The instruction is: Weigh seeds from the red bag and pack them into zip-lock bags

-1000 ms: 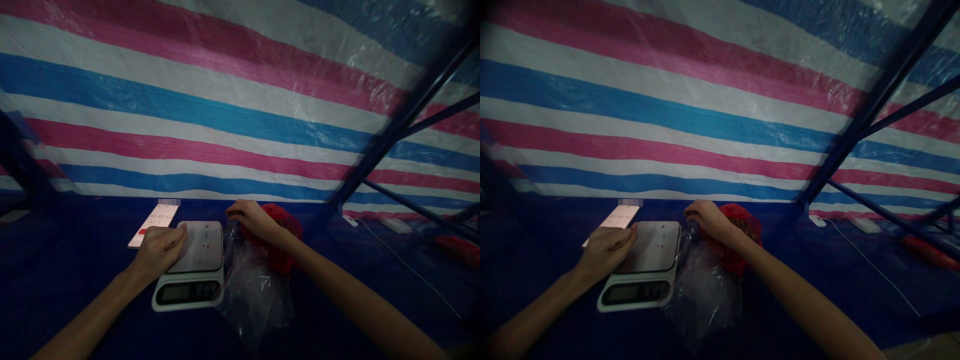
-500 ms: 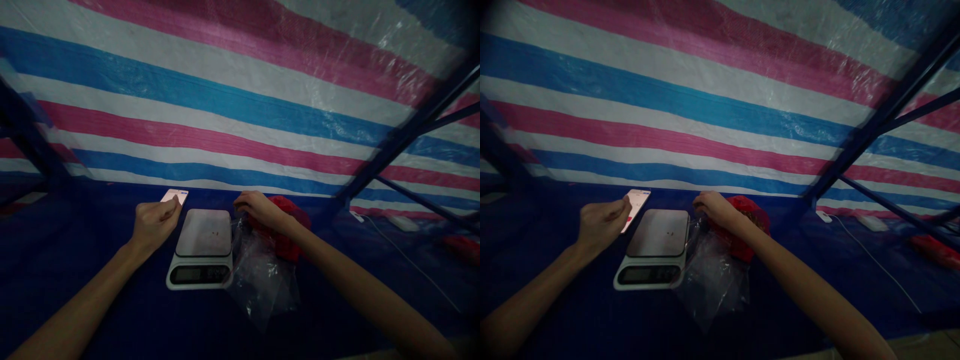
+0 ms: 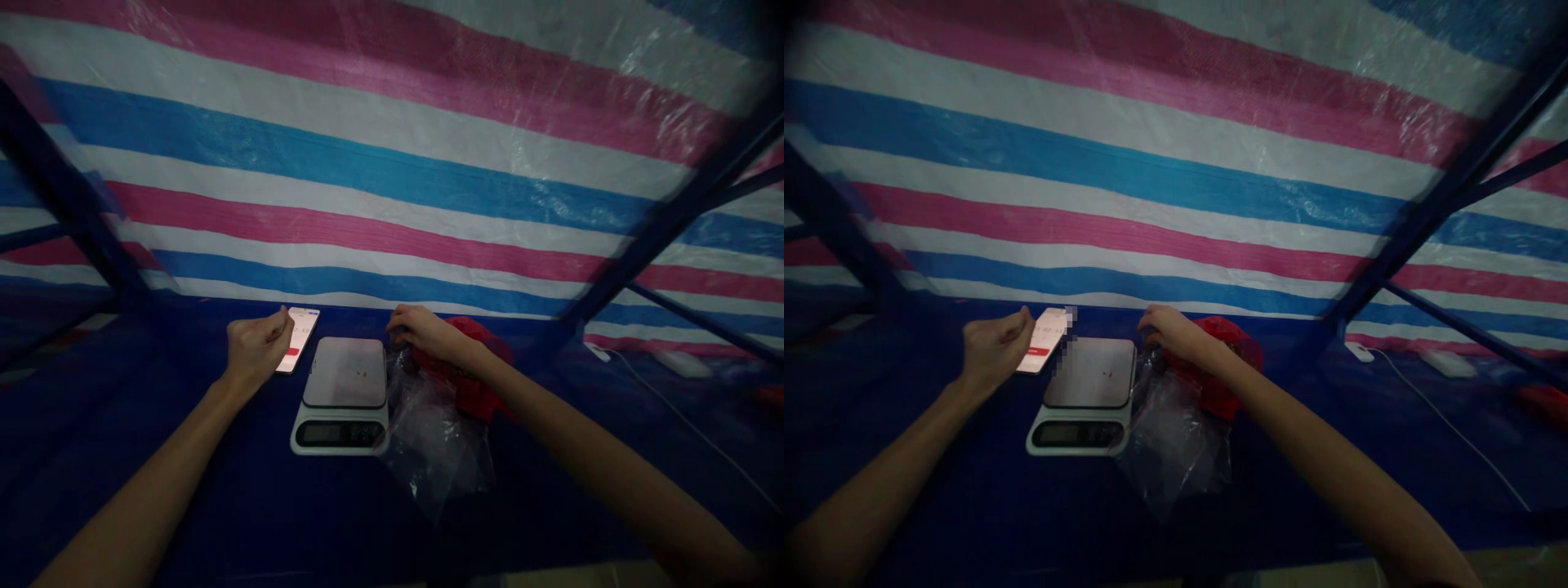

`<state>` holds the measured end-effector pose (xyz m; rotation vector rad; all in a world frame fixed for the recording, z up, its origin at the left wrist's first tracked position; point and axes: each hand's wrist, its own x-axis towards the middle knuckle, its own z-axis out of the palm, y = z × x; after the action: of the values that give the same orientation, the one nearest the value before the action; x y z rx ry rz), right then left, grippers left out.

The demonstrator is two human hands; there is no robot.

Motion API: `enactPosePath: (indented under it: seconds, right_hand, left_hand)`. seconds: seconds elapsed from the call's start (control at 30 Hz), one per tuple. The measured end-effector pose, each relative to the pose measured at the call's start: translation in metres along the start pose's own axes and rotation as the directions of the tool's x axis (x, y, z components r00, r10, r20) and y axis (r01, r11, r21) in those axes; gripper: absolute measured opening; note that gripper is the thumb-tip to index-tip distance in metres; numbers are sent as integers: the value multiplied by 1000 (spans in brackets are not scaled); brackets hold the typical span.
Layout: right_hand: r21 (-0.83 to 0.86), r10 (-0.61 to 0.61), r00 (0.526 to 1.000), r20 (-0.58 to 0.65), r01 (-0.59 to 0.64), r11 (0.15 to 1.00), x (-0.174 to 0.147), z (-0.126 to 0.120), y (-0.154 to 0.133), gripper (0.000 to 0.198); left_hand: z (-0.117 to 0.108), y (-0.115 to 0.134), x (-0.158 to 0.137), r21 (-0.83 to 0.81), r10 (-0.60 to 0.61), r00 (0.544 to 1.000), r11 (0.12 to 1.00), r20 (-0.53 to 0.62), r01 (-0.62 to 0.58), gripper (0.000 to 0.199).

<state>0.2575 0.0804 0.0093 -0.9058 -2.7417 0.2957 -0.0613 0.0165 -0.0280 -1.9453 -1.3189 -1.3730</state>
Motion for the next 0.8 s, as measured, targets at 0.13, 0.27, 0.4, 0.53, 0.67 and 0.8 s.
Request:
enactPosePath:
  seconds: [0.13, 0.27, 0.4, 0.53, 0.67, 0.8]
  right_hand:
    - [77, 11, 993, -114, -2, 997, -7, -12, -4, 24]
    - [106, 73, 951, -299, -43, 993, -40, -27, -1, 25]
    - [153, 178, 915, -361, -130, 980, -90, -27, 14, 25]
    - [230, 308, 818, -486, -220, 948, -125, -15, 35, 26]
    - [240, 332, 765, -552, -236, 942, -117, -13, 41, 28]
    - [63, 222, 878, -424, -216, 974, -73, -16, 26, 30]
  left_hand:
    - [-14, -17, 8, 42, -147, 987, 988, -65, 150, 54]
    - [-44, -32, 16, 44, -378, 922, 926, 83, 375, 48]
    - [-78, -45, -2, 80, -280, 825, 957, 492, 277, 27]
    - [-100, -53, -42, 35, -177, 681, 975, 710, 218, 34]
    - [-107, -49, -73, -27, -88, 718, 989, 691, 148, 23]
    - [-102, -38, -86, -29, -87, 813, 991, 576, 127, 22]
